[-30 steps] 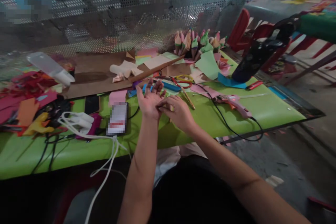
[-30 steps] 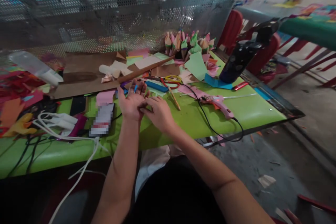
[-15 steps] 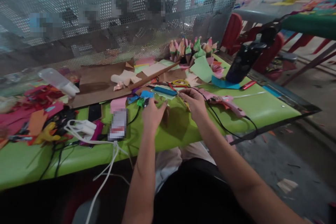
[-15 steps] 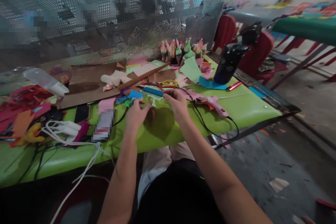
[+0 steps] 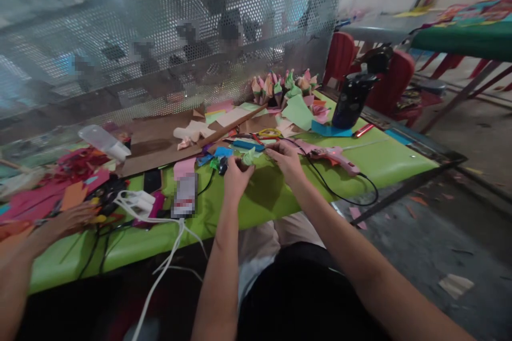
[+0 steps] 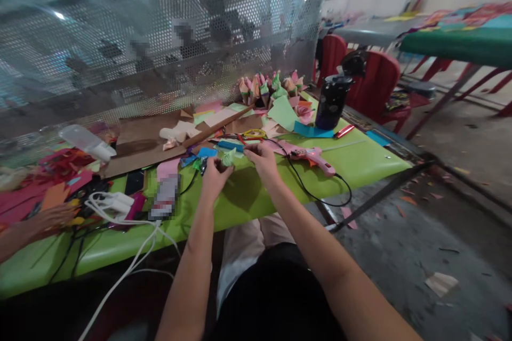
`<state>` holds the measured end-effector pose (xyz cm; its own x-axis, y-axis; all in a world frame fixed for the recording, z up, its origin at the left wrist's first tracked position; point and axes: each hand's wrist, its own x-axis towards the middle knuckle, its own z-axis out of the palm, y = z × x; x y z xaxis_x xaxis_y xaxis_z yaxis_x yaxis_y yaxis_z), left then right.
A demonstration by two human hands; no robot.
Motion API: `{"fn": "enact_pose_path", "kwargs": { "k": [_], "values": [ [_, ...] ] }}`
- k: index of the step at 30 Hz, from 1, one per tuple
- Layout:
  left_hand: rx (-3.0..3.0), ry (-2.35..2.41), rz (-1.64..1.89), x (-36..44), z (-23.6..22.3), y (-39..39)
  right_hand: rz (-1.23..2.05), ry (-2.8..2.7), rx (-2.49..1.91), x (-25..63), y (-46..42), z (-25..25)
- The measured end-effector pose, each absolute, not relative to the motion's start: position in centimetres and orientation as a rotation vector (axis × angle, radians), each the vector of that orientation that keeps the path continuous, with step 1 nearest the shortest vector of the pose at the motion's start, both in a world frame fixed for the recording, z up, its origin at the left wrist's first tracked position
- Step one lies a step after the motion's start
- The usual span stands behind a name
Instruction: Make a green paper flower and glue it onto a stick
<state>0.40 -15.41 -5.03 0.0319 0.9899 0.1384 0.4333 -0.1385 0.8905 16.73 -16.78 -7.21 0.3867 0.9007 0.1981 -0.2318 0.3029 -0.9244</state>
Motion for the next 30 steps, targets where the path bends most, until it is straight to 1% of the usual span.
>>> {"fn": "enact_pose_path", "kwargs": {
  "k": [5,8,20,30],
  "values": [
    [1.415,1.055,1.183,0.3,-5.6,-15.0,0.878,-0.849,-0.937,16.5,-17.2,-6.9],
    [1.348,0.949,1.207,0.3,-5.6,-15.1,0.867,-0.85,-0.922,16.3,-17.3,-6.8],
    [1.217,0.912,1.128,-0.1,-5.1,-15.7,0.826,-0.866,-0.904,15.9,-17.3,-6.1],
    [1.137,0.876,1.076,0.0,-5.5,-16.0,0.842,-0.933,-0.797,15.3,-16.3,-3.6]
  ]
}}
